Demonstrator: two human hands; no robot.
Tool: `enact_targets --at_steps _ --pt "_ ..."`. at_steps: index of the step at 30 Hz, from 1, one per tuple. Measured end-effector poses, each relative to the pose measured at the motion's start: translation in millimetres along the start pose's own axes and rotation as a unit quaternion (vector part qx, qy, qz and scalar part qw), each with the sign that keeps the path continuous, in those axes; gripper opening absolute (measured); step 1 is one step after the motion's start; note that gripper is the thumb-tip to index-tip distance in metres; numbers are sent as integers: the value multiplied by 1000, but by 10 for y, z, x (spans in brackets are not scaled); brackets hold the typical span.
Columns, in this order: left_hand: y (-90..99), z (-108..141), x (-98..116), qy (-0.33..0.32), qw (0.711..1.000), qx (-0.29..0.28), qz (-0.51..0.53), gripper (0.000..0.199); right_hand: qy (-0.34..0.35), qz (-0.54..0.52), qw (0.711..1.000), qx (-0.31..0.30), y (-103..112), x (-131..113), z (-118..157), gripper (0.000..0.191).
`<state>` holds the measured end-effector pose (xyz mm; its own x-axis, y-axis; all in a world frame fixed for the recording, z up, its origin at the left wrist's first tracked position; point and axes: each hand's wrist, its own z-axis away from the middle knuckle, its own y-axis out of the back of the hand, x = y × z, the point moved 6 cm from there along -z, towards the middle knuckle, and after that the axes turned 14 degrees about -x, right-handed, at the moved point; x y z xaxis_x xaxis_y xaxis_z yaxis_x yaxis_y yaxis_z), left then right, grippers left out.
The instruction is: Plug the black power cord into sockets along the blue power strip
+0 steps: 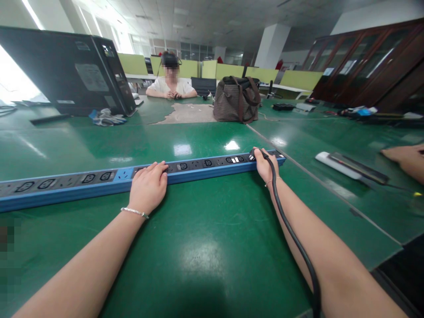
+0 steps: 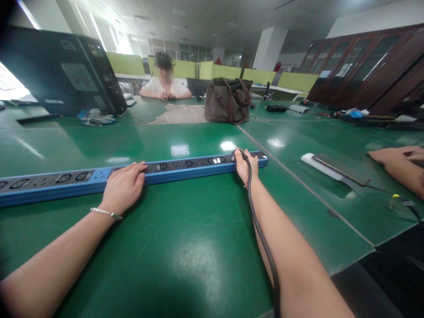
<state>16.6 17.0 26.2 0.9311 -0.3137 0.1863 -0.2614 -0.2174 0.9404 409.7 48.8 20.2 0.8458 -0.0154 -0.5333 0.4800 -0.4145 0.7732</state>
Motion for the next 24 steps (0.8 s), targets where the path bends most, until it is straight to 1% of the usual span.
enact_targets --at_steps 2,3,8,16,20,24 --pt "-1 -2 0 0 1000 -1 -2 40 -34 -4 999 2 8 -31 17 54" --pt "-1 -3 1 0 1000 -2 -4 41 -41 -10 999 3 13 -52 26 53" --pt "-10 -7 -2 0 1000 -5 -8 40 -18 -6 1000 -2 27 -162 45 51" --pt "-4 2 3 3 1000 -1 -6 39 -15 25 999 -18 21 -156 19 49" --pt "2 3 6 6 1000 -1 -4 39 -16 64 997 -39 -42 -172 27 45" --pt "1 0 6 5 1000 -3 1 40 -8 93 995 -36 -77 -190 61 43"
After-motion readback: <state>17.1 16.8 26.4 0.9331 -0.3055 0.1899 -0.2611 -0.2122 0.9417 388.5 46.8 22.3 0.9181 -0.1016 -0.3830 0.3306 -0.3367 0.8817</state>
